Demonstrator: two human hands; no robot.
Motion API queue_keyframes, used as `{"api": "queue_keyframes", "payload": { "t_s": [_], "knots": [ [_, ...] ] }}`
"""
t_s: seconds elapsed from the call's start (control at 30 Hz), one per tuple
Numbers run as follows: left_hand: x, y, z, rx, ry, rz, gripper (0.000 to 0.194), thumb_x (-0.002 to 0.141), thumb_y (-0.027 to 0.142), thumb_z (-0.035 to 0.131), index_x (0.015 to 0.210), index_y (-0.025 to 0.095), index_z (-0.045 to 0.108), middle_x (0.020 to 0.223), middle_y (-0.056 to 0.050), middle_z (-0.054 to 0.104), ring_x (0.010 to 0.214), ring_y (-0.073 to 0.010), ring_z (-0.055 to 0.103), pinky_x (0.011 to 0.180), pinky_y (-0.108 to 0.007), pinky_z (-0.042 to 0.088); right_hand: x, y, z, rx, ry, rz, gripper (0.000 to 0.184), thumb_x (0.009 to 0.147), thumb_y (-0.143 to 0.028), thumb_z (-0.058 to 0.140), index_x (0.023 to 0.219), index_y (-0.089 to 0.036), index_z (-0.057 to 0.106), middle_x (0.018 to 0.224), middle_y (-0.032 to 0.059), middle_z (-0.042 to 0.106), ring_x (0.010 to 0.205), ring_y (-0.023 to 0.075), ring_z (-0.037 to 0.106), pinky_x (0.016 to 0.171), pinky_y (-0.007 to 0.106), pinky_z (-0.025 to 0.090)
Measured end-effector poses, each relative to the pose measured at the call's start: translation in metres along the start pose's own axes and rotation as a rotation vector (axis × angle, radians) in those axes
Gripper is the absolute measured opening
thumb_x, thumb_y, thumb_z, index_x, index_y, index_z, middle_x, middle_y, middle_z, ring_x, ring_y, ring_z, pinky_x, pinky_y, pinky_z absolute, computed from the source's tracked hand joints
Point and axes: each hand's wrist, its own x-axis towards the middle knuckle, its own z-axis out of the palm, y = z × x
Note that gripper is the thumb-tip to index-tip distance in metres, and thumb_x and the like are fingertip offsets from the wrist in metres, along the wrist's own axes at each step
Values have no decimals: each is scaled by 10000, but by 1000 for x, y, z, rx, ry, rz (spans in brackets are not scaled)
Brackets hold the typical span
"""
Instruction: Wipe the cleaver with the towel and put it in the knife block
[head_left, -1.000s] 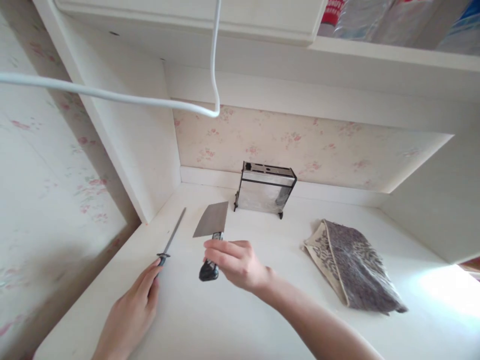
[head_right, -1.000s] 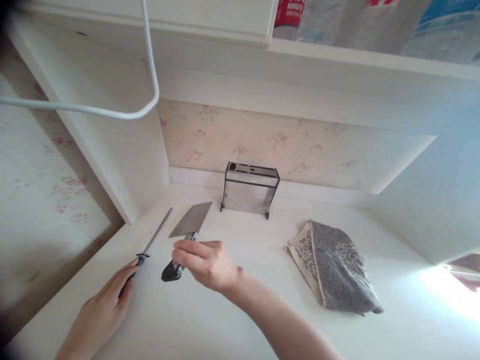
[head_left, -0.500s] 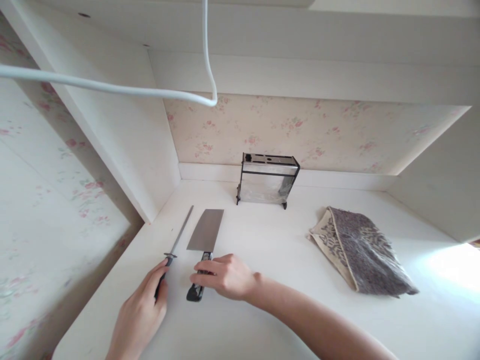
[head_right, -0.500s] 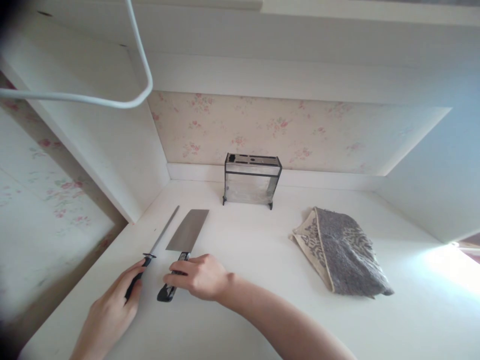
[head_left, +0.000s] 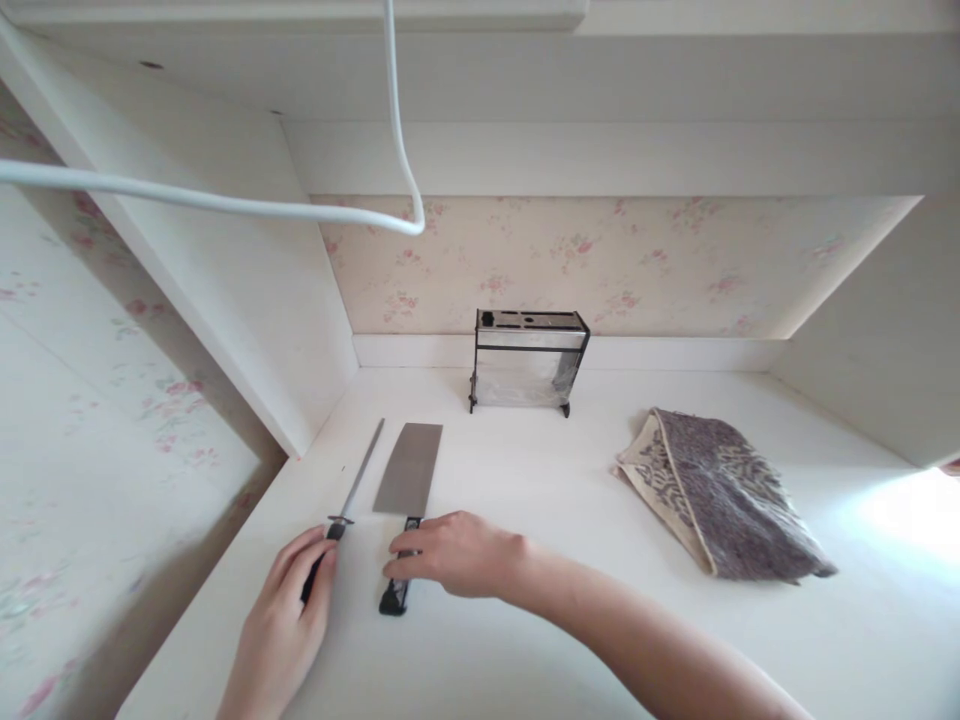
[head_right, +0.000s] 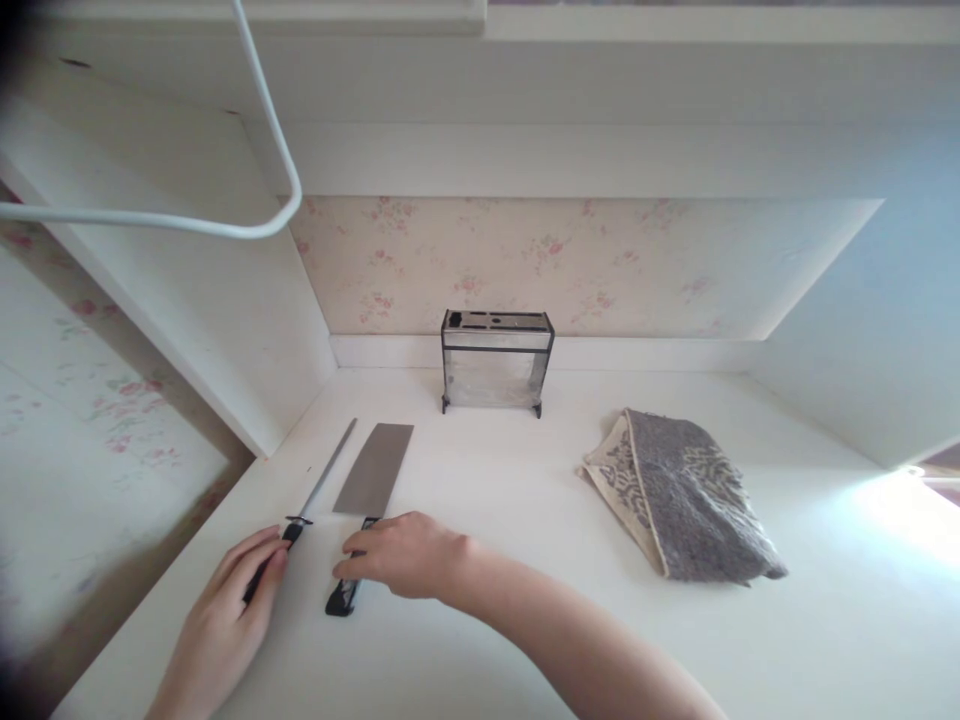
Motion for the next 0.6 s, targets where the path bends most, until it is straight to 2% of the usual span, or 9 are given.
{"api": "queue_keyframes", "payload": {
  "t_s": [0.07, 0.13, 0.23, 0.3, 0.37, 0.4, 0.47, 0.53, 0.6],
  "knots": [
    [9, -1, -7, -65, 34, -51, 285, 880, 441, 435, 987, 222, 583, 1128, -67, 594, 1068, -232, 559, 962, -371, 431, -11, 9, -2, 98, 37, 35, 490, 836, -42, 395, 1258, -274, 485, 1280, -11, 561, 1075, 111, 556, 700, 207, 460],
    [23, 9, -18, -105, 25, -99, 278, 871, 450, 453, 973, 235, 597, 1125, -56, 601, 1057, -235, 564, 960, -382, 436, -28, 26, -11, 170, 98, 114, 489, 810, -32, 386, 1221, -247, 540, 1190, 8, 626, 1032, 112, 594, 760, 212, 477],
    [52, 46, -32, -185, -34, -39, 256, 877, 426, 459, 1011, 262, 604, 1181, -33, 586, 1088, -223, 554, 976, -368, 434, -63, 63, -33, 195, 256, 344, 526, 726, 8, 365, 1139, -202, 615, 1055, 35, 685, 884, 134, 655, 773, 254, 516],
    [77, 78, -32, -229, -87, 63, 257, 877, 410, 461, 1034, 273, 613, 1217, -22, 570, 1143, -222, 523, 1006, -364, 414, -86, 91, -53, 131, 459, 494, 553, 704, 11, 341, 1132, -196, 624, 1150, 50, 647, 1038, 160, 614, 920, 310, 479],
    [107, 108, -19, -307, -184, 155, 290, 880, 407, 451, 1075, 272, 616, 1253, -26, 552, 1157, -226, 515, 1032, -376, 390, -106, 118, -73, 76, 691, 650, 538, 725, -20, 348, 1150, -215, 614, 1224, 44, 602, 1159, 176, 540, 1028, 351, 400],
    [123, 121, -9, -380, -248, 167, 313, 880, 408, 452, 1115, 269, 606, 1295, -30, 523, 1156, -224, 517, 1014, -364, 409, -113, 130, -83, 61, 830, 742, 500, 748, -50, 362, 1146, -217, 612, 1238, 50, 588, 1173, 184, 527, 1031, 365, 394],
    [158, 141, 18, -594, -303, 136, 333, 868, 408, 482, 1130, 245, 606, 1325, -43, 502, 1173, -229, 508, 996, -344, 422, -125, 153, -99, 98, 1063, 940, 422, 782, -142, 435, 1169, -216, 584, 1248, 76, 571, 1150, 210, 536, 978, 387, 436],
    [192, 155, 48, -839, -348, -39, 374, 827, 389, 563, 1157, 215, 592, 1324, -67, 512, 1203, -246, 487, 1059, -367, 346, -133, 173, -110, 234, 1174, 1098, 442, 781, -265, 526, 1221, -227, 534, 1281, 94, 542, 1138, 232, 540, 928, 404, 463],
    [221, 166, 74, -1136, -404, -312, 417, 801, 344, 611, 1186, 189, 562, 1397, -90, 442, 1294, -254, 391, 1095, -380, 285, -136, 189, -117, 408, 1164, 1183, 532, 759, -371, 582, 1268, -251, 486, 1343, 99, 491, 1167, 241, 520, 930, 416, 454]
  ]
}}
